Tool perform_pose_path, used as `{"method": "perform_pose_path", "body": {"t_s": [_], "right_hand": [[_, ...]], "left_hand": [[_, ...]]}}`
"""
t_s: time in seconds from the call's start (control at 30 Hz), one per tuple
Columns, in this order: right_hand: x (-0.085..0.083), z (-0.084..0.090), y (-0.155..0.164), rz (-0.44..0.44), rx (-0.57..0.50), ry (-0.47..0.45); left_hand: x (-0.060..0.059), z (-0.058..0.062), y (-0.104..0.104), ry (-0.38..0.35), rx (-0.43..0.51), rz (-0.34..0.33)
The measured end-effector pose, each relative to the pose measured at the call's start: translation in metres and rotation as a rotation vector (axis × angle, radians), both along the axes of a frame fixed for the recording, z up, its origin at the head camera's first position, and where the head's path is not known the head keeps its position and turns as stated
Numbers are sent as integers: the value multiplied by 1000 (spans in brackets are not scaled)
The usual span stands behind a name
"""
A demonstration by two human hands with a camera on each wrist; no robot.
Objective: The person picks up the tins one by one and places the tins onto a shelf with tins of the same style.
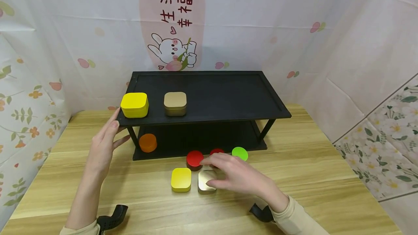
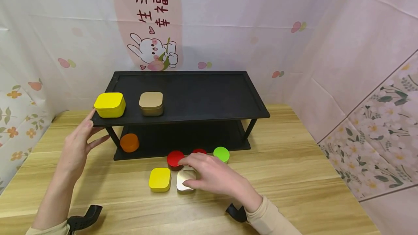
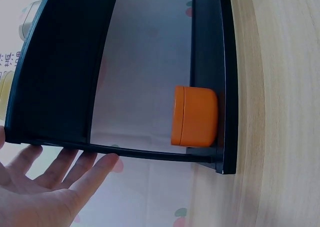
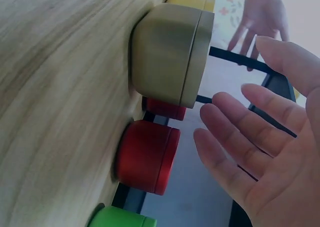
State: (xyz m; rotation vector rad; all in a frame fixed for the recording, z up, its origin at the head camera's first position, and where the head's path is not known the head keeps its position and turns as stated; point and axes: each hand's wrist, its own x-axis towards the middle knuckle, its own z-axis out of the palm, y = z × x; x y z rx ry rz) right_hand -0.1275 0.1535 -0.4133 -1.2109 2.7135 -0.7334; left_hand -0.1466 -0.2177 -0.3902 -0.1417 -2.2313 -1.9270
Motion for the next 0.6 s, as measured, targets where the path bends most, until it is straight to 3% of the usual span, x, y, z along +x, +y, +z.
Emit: {"method": "perform_pose_path", "body": {"t_s": [0.6], "right_hand": [[2,-6,1,0,81,17]], "left_hand": [[-1,1,0,4,10,-5]]}}
